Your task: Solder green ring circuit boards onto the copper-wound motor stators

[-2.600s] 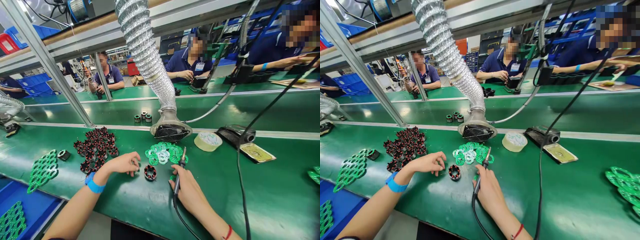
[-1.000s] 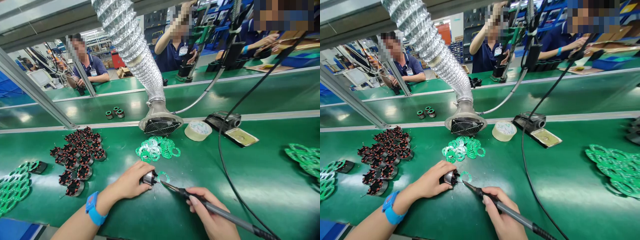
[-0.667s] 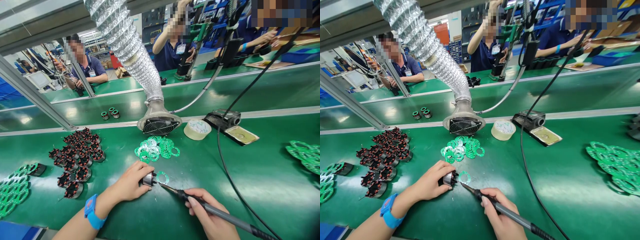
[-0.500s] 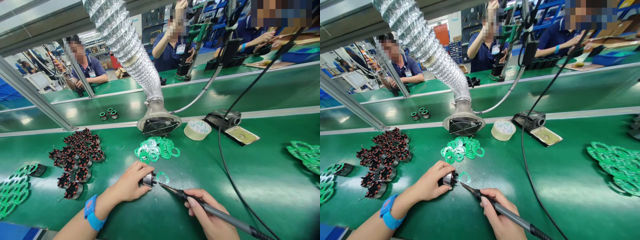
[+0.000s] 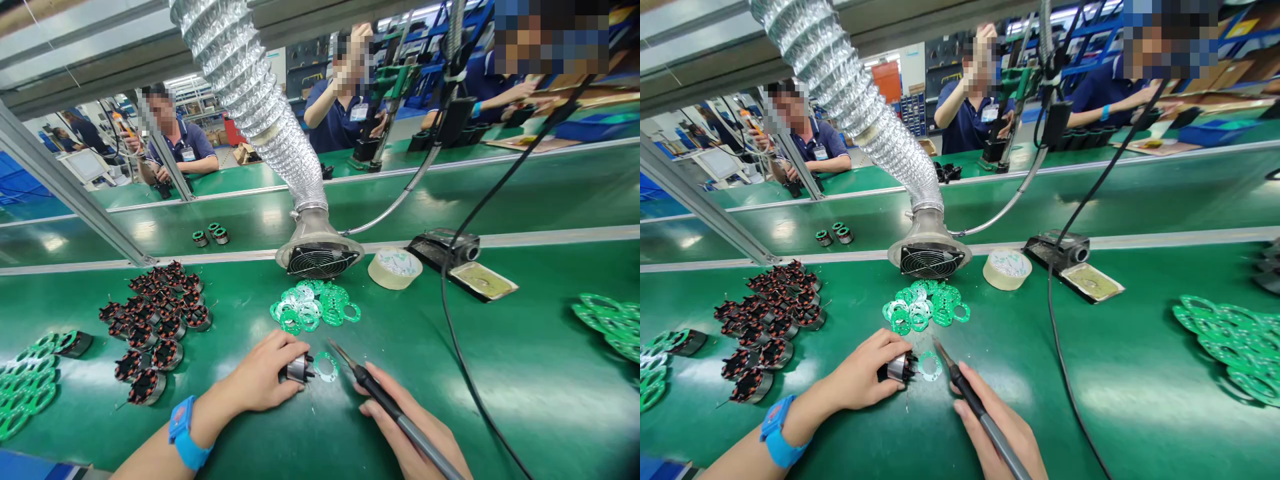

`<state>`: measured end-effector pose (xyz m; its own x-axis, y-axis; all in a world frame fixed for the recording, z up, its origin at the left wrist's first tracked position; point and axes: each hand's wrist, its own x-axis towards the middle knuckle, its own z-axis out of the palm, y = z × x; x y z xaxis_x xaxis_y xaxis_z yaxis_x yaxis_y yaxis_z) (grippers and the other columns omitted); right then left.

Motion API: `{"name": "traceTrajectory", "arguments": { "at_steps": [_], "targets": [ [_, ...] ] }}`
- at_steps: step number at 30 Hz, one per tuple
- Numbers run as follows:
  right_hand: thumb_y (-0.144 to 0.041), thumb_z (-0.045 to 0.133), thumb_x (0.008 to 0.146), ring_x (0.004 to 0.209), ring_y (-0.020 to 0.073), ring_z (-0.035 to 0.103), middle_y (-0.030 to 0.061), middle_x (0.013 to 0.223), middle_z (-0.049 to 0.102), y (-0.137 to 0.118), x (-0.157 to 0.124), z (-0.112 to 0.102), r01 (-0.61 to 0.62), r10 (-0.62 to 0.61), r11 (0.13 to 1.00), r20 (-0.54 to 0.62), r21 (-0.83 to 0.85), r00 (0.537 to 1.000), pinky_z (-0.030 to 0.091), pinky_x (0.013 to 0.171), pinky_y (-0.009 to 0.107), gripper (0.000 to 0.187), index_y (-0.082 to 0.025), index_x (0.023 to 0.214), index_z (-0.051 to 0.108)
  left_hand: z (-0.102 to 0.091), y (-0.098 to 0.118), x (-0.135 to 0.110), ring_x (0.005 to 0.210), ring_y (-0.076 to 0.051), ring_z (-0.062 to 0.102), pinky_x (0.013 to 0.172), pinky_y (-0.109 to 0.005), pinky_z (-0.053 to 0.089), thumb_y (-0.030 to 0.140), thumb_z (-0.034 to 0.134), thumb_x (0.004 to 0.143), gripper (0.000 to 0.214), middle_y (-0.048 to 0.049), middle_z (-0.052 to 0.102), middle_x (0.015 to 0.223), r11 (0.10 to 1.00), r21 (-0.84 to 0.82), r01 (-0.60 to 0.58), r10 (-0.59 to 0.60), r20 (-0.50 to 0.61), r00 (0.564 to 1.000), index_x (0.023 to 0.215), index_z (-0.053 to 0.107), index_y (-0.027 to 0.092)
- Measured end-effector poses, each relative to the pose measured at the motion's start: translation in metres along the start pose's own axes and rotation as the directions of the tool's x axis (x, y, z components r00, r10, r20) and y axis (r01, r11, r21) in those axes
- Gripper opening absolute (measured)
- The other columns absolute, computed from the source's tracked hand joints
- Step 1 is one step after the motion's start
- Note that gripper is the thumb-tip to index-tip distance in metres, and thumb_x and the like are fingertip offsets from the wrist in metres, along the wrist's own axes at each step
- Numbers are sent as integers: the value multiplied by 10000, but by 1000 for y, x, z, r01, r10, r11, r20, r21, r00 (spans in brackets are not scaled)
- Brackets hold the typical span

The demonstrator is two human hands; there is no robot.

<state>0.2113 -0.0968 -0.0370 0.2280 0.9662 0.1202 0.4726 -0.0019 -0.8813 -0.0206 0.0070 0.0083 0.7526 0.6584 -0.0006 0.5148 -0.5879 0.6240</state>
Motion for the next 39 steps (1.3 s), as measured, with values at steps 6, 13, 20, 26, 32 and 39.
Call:
{"name": "traceTrajectory", "arguments": {
  "at_steps": [6, 13, 20, 26, 32, 39],
  "targets": [
    [-446, 493, 874, 654, 169, 709, 0, 786, 732, -2, 17, 16, -19, 23, 999, 144, -31, 989, 568, 590, 235, 322, -303, 1153, 563, -1, 12, 2, 938, -216, 550, 840, -326, 448, 210, 688, 656, 443, -47, 598, 1023, 940, -236, 248, -280, -114, 953, 1071, 535, 189],
    [-444, 505, 860, 835, 202, 696, 63, 925, 723, -37, 28, 54, -2, 34, 964, -119, 265, 992, 552, 786, 319, 338, -250, 1136, 504, -5, 9, -1, 976, -218, 550, 871, -319, 429, 203, 732, 636, 496, -43, 625, 1081, 937, -295, 187, -212, -54, 976, 1097, 550, 195],
    [-500, 418, 911, 576, 153, 583, -2, 718, 625, -49, 37, 56, -40, 31, 916, 28, 399, 999, 504, 547, 268, 381, -235, 1186, 430, 4, 1, 0, 974, -232, 548, 929, -377, 372, 272, 731, 701, 417, -34, 652, 1041, 993, -52, 104, -110, -110, 988, 1091, 587, 237],
    [-411, 477, 887, 948, 205, 631, 80, 1054, 638, -24, 19, 70, 235, -226, 965, -83, 120, 971, 517, 871, 361, 407, -250, 1255, 410, -10, 4, -2, 1036, -220, 525, 941, -363, 382, 301, 588, 825, 326, -44, 633, 1086, 982, -167, 94, -98, -15, 995, 1145, 563, 240],
    [-420, 503, 861, 1052, 244, 635, 99, 1193, 614, -14, 6, 57, 109, -110, 983, -3, -148, 994, 533, 889, 400, 455, -250, 1274, 418, -4, 14, 1, 993, -244, 520, 913, -403, 374, 331, 615, 805, 290, -56, 623, 1041, 983, -88, 163, -169, -64, 984, 1062, 565, 206],
    [-441, 565, 797, 864, 206, 657, 80, 1037, 646, -25, 19, 27, 17, 12, 992, 225, -127, 974, 560, 775, 373, 509, -246, 1243, 416, -8, 3, -4, 1053, -229, 507, 942, -386, 352, 200, 546, 840, 332, -48, 619, 1144, 995, -76, 65, -63, 27, 998, 1171, 536, 232]
  ]
}}
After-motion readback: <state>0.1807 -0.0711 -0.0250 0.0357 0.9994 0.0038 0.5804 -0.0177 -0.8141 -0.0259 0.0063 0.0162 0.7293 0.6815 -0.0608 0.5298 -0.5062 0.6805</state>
